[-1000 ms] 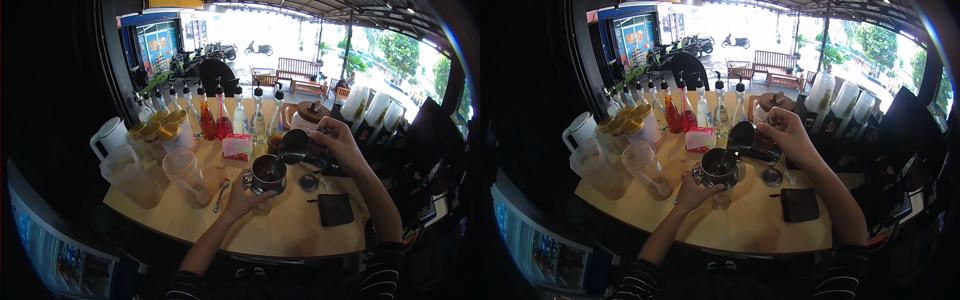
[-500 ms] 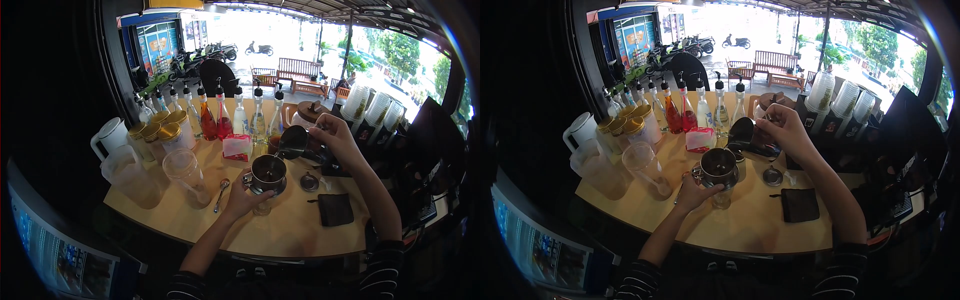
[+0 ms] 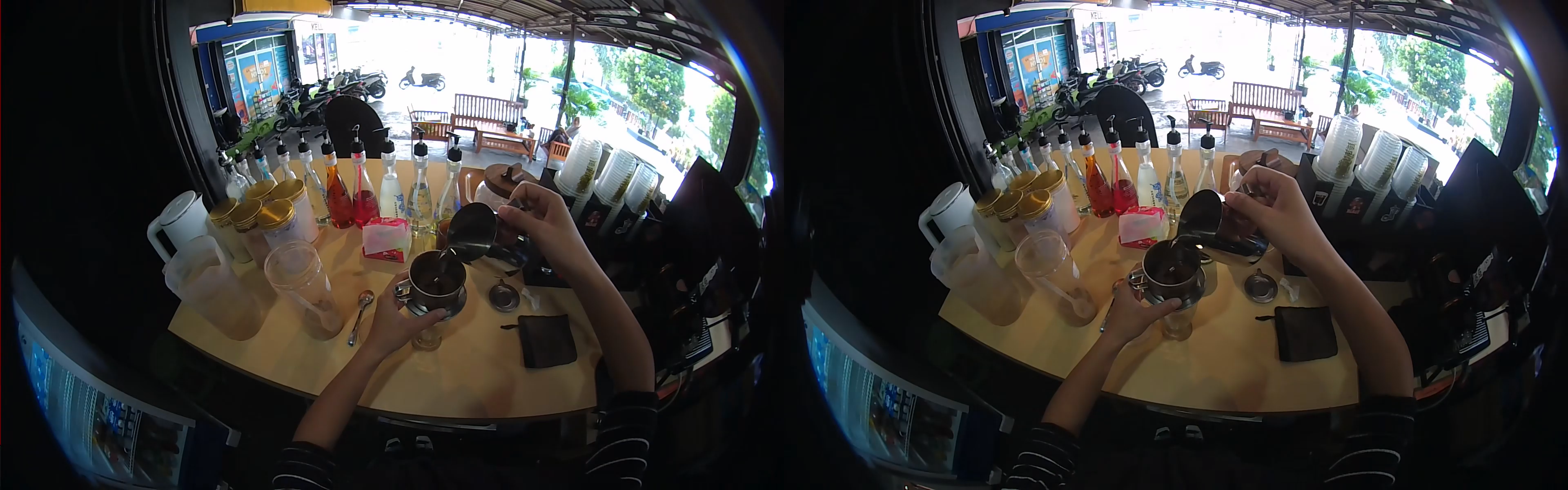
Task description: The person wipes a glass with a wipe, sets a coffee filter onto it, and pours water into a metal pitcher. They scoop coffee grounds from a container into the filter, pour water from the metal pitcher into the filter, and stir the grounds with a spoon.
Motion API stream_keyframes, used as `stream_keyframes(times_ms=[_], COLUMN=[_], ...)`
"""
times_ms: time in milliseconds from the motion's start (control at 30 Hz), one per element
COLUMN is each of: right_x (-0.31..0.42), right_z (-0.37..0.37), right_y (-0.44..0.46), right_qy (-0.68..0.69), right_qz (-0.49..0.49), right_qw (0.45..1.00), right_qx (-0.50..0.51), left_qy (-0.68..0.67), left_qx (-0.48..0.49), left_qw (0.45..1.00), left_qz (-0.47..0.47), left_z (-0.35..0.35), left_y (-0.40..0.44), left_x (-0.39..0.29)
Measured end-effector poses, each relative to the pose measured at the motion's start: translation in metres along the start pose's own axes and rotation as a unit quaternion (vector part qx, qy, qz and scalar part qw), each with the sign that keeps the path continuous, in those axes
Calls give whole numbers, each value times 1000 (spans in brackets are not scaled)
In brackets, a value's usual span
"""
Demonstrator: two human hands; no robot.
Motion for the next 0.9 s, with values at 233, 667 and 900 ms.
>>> stream_keyframes(times_ms=[233,667,900], right_x=[-2,-86,-172], right_z=[-7,-33,-26], right_y=[-12,-12,-20], right_qy=[28,201,243], right_qz=[-8,17,54], right_qw=[999,977,962], right_qx=[12,-67,-115], left_qy=[4,430,652], left_qx=[-5,21,94], left_qw=[1000,891,730], left_qz=[-3,-144,-182], left_z=[-1,-81,-77], left_y=[1,-43,-34], left_x=[1,46,76])
Point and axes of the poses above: each hand's wrist, its own y-axis towards the middle knuckle, its own z-axis out of the palm, x = y × z, the point moved 3 cm from there along y, towards the middle knuckle, and after that the axes turned 11 degrees about z, right-handed, at the moved point
